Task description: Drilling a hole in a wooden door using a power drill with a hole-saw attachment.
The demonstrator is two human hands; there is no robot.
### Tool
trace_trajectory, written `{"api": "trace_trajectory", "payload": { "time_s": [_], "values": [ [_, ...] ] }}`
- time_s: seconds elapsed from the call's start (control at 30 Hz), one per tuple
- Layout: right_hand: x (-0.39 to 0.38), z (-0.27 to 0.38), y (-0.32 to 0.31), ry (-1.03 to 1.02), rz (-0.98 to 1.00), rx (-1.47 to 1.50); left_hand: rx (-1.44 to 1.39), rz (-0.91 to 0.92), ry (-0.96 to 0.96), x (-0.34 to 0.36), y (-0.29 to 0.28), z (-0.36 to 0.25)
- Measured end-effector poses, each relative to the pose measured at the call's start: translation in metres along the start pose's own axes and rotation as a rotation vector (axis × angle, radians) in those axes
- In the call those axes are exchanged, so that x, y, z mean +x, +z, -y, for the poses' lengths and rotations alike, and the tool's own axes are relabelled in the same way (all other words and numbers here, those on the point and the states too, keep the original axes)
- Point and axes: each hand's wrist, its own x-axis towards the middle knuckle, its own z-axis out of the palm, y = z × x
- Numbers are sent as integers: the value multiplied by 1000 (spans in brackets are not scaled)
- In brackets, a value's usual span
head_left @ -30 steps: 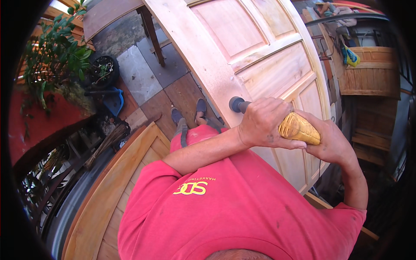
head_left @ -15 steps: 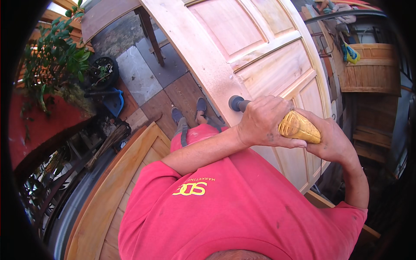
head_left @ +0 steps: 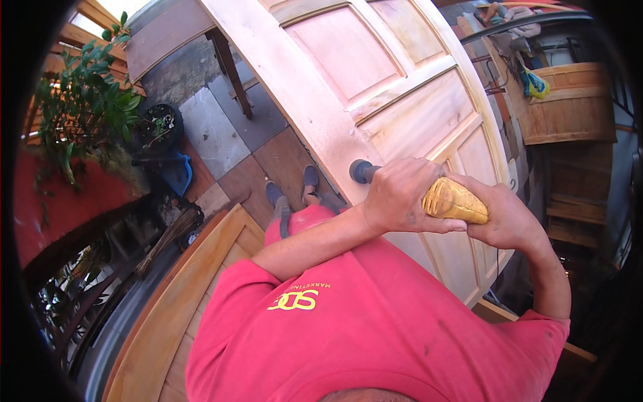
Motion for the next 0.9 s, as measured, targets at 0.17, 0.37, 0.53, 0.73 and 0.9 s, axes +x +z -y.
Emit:
{"api": "trace_trajectory", "payload": {
  "time_s": [0.17,0.37,0.53,0.73,0.9],
  "values": [
    [0,-1,0,-11,-14,-9,12,-6,26,3,0,-1],
    [0,-5,-2,-8,35,-92,4,32,14,3,-2,-1],
    [-1,-5,-5,26,54,-101,-2,59,39,3,-3,-2],
    [-2,-4,-4,-8,70,-57,23,115,-15,1,-3,-1],
    [-2,-2,-4,9,74,-65,-7,76,9,2,0,-1]
  ]
}}
